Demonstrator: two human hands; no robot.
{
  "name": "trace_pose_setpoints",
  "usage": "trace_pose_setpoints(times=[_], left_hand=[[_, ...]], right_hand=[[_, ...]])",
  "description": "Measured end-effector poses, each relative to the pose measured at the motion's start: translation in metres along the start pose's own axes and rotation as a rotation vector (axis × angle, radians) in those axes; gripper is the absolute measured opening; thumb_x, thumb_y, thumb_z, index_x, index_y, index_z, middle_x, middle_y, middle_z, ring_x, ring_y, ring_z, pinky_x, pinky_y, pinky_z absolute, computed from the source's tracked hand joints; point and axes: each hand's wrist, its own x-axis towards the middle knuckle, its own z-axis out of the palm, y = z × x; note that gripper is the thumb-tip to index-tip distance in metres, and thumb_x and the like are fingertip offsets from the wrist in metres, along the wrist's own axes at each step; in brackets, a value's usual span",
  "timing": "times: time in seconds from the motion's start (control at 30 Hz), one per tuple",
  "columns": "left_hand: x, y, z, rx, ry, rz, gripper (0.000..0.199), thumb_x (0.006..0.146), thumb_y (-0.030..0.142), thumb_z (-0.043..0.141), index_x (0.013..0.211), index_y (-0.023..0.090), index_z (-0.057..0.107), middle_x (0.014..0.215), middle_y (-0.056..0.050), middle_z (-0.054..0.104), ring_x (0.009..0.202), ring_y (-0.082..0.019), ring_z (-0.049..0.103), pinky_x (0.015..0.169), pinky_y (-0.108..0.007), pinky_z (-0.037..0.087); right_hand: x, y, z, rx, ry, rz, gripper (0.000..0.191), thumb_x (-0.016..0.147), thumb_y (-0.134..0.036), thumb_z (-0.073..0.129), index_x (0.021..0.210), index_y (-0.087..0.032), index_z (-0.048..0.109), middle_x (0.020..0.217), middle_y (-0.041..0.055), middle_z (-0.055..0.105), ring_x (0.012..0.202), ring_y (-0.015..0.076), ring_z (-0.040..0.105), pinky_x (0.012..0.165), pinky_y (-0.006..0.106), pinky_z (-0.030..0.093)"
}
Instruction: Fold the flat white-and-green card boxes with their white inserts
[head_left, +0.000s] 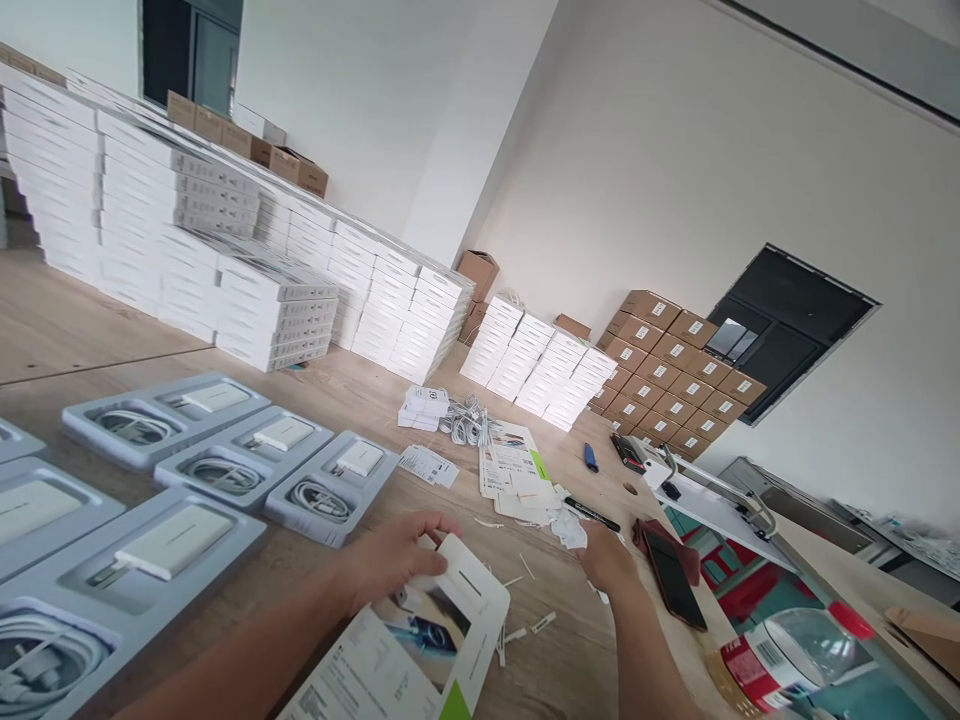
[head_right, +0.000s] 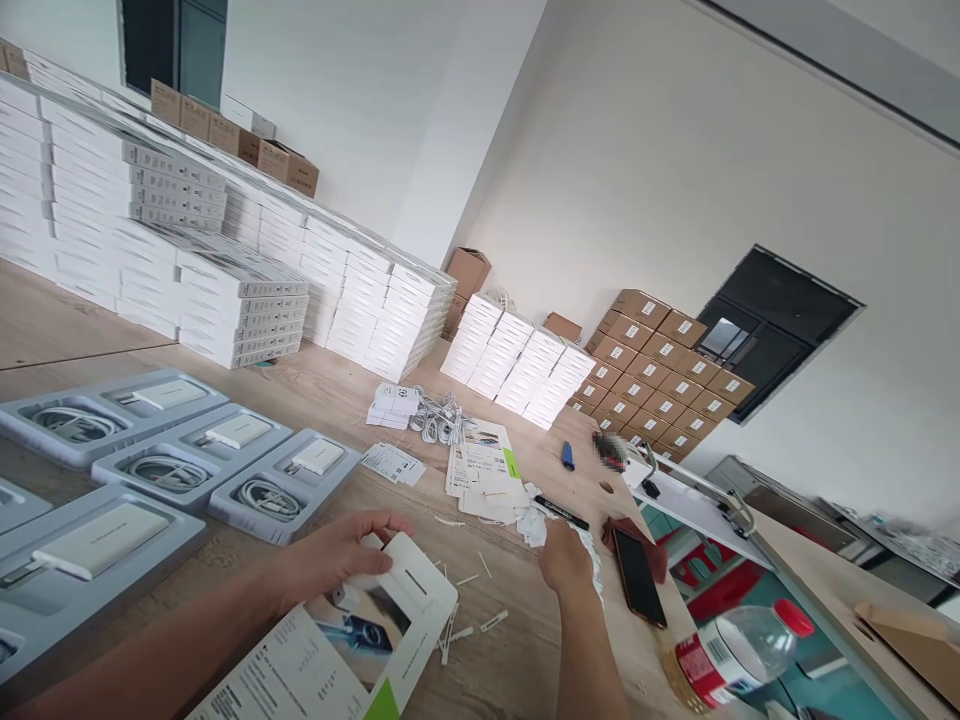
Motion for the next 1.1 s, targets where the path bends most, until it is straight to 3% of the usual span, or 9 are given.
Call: trace_pose_setpoints(times=[0.17, 0.4, 0.6, 0.83, 0.97, 1.1], left_hand=[[0.005, -0.007, -0.001, 0.058, -0.009, 0.012, 0.043, 0.062, 0.028, 0.064, 0.105, 0.025, 0.066, 0.103, -0.001, 0.054, 0.076, -0.017, 0.061, 0.061, -0.025, 0.051], [0.006, -0.007, 0.0, 0.111, -0.01, 0.001, 0.044, 0.063, 0.031, 0.064, 0.107, 0.025, 0.066, 0.103, -0.001, 0.056, 0.076, -0.017, 0.061, 0.061, -0.024, 0.051], [0.006, -0.01, 0.0, 0.105, -0.013, 0.016, 0.043, 0.064, 0.03, 0.063, 0.106, 0.023, 0.067, 0.101, -0.001, 0.059, 0.076, -0.018, 0.062, 0.059, -0.024, 0.05], [0.009, -0.013, -0.003, 0.064, -0.026, 0.008, 0.044, 0.062, 0.034, 0.066, 0.105, 0.024, 0.067, 0.101, -0.001, 0.063, 0.067, -0.016, 0.062, 0.052, -0.023, 0.048], [0.007, -0.011, -0.003, 0.066, -0.018, 0.012, 0.043, 0.062, 0.034, 0.067, 0.104, 0.024, 0.067, 0.1, -0.001, 0.063, 0.066, -0.015, 0.062, 0.052, -0.022, 0.047], [0.006, -0.009, -0.002, 0.048, -0.021, 0.004, 0.045, 0.06, 0.032, 0.067, 0.104, 0.023, 0.067, 0.096, 0.0, 0.064, 0.066, -0.015, 0.061, 0.052, -0.022, 0.046]], right_hand=[[0.006, -0.002, 0.015, -0.026, 0.022, 0.04, 0.05, 0.089, -0.017, 0.046, 0.139, -0.019, 0.048, 0.145, 0.0112, 0.048, 0.13, 0.0274, 0.048, 0.098, 0.037, 0.043], [0.008, -0.008, 0.015, -0.028, 0.09, 0.045, 0.036, 0.089, -0.019, 0.045, 0.119, -0.023, 0.066, 0.108, 0.0129, 0.071, 0.104, 0.0276, 0.066, 0.088, 0.037, 0.045], [0.007, -0.006, 0.018, 0.032, 0.128, -0.016, 0.042, 0.087, -0.021, 0.051, 0.129, -0.025, 0.058, 0.131, 0.0087, 0.058, 0.122, 0.0261, 0.052, 0.092, 0.032, 0.043], [0.013, 0.001, 0.02, 0.212, 0.172, -0.018, 0.024, 0.081, -0.022, 0.057, 0.101, -0.018, 0.069, 0.114, 0.0107, 0.064, 0.113, 0.0268, 0.056, 0.091, 0.033, 0.042], [0.015, 0.009, 0.014, 0.397, 0.148, -0.028, 0.021, 0.081, -0.032, 0.054, 0.081, -0.017, 0.07, 0.089, 0.0067, 0.07, 0.087, 0.0235, 0.064, 0.075, 0.03, 0.045], [0.013, 0.012, 0.008, 0.598, 0.108, -0.064, 0.029, 0.079, -0.039, 0.052, 0.07, -0.016, 0.068, 0.061, 0.0006, 0.063, 0.06, 0.0183, 0.059, 0.059, 0.027, 0.042]])
